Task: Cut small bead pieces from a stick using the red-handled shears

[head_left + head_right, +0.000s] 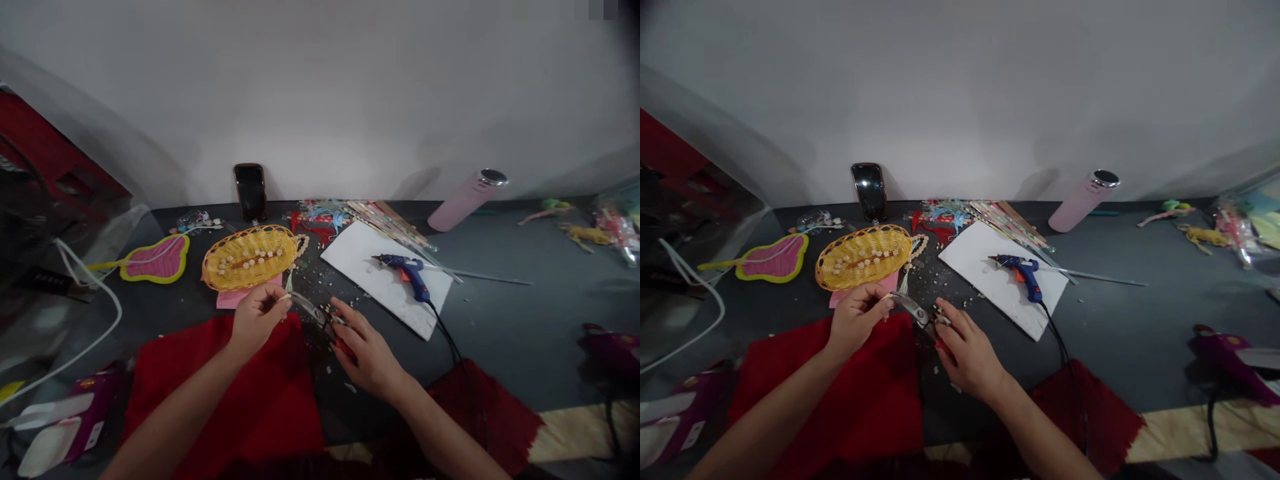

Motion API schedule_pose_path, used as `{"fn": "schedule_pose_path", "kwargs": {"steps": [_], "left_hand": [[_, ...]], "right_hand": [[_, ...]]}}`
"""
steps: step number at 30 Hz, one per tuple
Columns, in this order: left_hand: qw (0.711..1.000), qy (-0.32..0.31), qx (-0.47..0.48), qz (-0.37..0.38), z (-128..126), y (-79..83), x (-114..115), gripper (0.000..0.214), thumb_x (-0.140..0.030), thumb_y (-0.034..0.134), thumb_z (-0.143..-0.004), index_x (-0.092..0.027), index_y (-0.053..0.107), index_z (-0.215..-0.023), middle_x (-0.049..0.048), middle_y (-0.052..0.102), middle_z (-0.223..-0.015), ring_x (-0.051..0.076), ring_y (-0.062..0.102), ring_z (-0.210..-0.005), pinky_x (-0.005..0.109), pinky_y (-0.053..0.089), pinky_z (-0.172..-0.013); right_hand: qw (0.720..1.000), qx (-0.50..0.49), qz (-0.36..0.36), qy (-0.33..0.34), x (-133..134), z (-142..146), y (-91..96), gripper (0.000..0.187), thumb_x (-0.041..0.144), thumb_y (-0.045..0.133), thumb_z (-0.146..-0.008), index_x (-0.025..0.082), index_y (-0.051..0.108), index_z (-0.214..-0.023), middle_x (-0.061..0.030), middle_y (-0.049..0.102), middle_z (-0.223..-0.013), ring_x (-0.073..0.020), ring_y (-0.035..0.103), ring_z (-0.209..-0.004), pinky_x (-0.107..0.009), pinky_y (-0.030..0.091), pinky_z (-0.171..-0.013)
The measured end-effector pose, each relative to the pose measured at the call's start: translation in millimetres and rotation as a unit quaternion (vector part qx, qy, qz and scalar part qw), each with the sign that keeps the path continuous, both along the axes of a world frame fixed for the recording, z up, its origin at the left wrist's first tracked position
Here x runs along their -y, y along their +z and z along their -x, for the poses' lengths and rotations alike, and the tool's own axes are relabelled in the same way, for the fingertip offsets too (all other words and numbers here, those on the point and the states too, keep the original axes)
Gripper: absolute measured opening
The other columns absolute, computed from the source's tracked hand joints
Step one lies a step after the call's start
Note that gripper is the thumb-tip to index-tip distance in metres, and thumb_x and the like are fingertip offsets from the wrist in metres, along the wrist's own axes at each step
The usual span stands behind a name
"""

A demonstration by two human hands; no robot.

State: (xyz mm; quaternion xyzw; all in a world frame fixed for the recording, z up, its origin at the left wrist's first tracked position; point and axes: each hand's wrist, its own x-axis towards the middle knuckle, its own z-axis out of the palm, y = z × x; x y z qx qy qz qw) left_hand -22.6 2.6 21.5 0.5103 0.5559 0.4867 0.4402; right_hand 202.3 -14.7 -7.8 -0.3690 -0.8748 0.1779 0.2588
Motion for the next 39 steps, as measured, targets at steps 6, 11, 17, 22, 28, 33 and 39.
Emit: {"fn": "schedule_pose_path", "kwargs": {"steps": [6, 11, 17, 22, 28, 33, 39], "left_hand": [[1.000, 0.000, -0.007, -0.002, 2.5, -3.1, -1.5, 0.010, -0.023, 0.062, -0.073, -0.016, 0.056, -0.072, -0.0041, 0.054, -0.057, 0.007, 0.047, -0.048, 0.018, 0.038, -0.048], [1.000, -0.001, -0.013, 0.008, 2.3, -2.7, -2.1, 0.012, -0.025, 0.063, -0.073, -0.015, 0.055, -0.072, -0.0045, 0.053, -0.057, 0.006, 0.046, -0.047, 0.017, 0.037, -0.046], [0.999, -0.001, -0.043, 0.004, 2.2, -2.0, -2.3, 0.011, -0.024, 0.063, -0.072, -0.015, 0.056, -0.072, -0.0036, 0.054, -0.060, 0.007, 0.047, -0.050, 0.018, 0.038, -0.049], [0.999, -0.002, -0.045, 0.009, 2.6, -1.8, -0.9, 0.011, -0.024, 0.064, -0.072, -0.015, 0.057, -0.073, -0.0039, 0.054, -0.060, 0.007, 0.047, -0.050, 0.018, 0.038, -0.050], [0.998, -0.004, -0.062, 0.011, 3.5, -0.6, -1.0, 0.010, -0.024, 0.063, -0.072, -0.015, 0.058, -0.073, -0.0040, 0.054, -0.058, 0.007, 0.047, -0.049, 0.018, 0.038, -0.048], [0.997, -0.015, -0.071, 0.012, 3.6, -0.5, -0.7, 0.009, -0.024, 0.061, -0.073, -0.015, 0.058, -0.073, -0.0041, 0.053, -0.057, 0.007, 0.046, -0.049, 0.018, 0.037, -0.048], [0.997, -0.020, -0.074, 0.009, 2.5, -2.9, 0.6, 0.009, -0.024, 0.061, -0.074, -0.015, 0.059, -0.073, -0.0035, 0.054, -0.057, 0.007, 0.046, -0.049, 0.018, 0.037, -0.048]], "right_hand": [[1.000, -0.007, -0.015, -0.003, -0.2, -0.6, -3.5, 0.024, 0.010, 0.047, -0.079, 0.018, 0.052, -0.100, -0.0149, 0.036, -0.137, -0.0265, 0.044, -0.116, -0.045, 0.044, -0.092], [1.000, -0.008, -0.024, -0.002, -0.7, -0.6, -3.5, 0.022, 0.012, 0.047, -0.080, 0.018, 0.052, -0.101, -0.0157, 0.038, -0.135, -0.0264, 0.045, -0.115, -0.046, 0.043, -0.091], [0.999, 0.000, -0.032, 0.010, -1.7, -1.7, -4.5, 0.023, 0.010, 0.048, -0.080, 0.017, 0.052, -0.102, -0.0150, 0.044, -0.130, -0.0257, 0.044, -0.117, -0.046, 0.042, -0.093], [0.999, 0.003, -0.027, 0.019, -1.9, -3.6, -3.8, 0.023, 0.012, 0.047, -0.081, 0.018, 0.052, -0.103, -0.0145, 0.049, -0.126, -0.0242, 0.047, -0.115, -0.045, 0.044, -0.092], [1.000, 0.003, -0.017, 0.022, -1.5, -3.7, -2.1, 0.019, 0.015, 0.048, -0.082, 0.017, 0.053, -0.101, -0.0158, 0.049, -0.127, -0.0244, 0.048, -0.115, -0.044, 0.046, -0.091], [0.998, 0.021, -0.045, 0.024, -3.2, -4.1, -1.8, 0.020, 0.014, 0.048, -0.082, 0.017, 0.055, -0.100, -0.0153, 0.051, -0.126, -0.0238, 0.047, -0.117, -0.043, 0.047, -0.090], [0.996, 0.038, -0.072, 0.024, -2.7, -4.7, 1.1, 0.018, 0.011, 0.045, -0.082, 0.016, 0.055, -0.096, -0.0156, 0.054, -0.124, -0.0213, 0.053, -0.112, -0.039, 0.050, -0.086]]}}
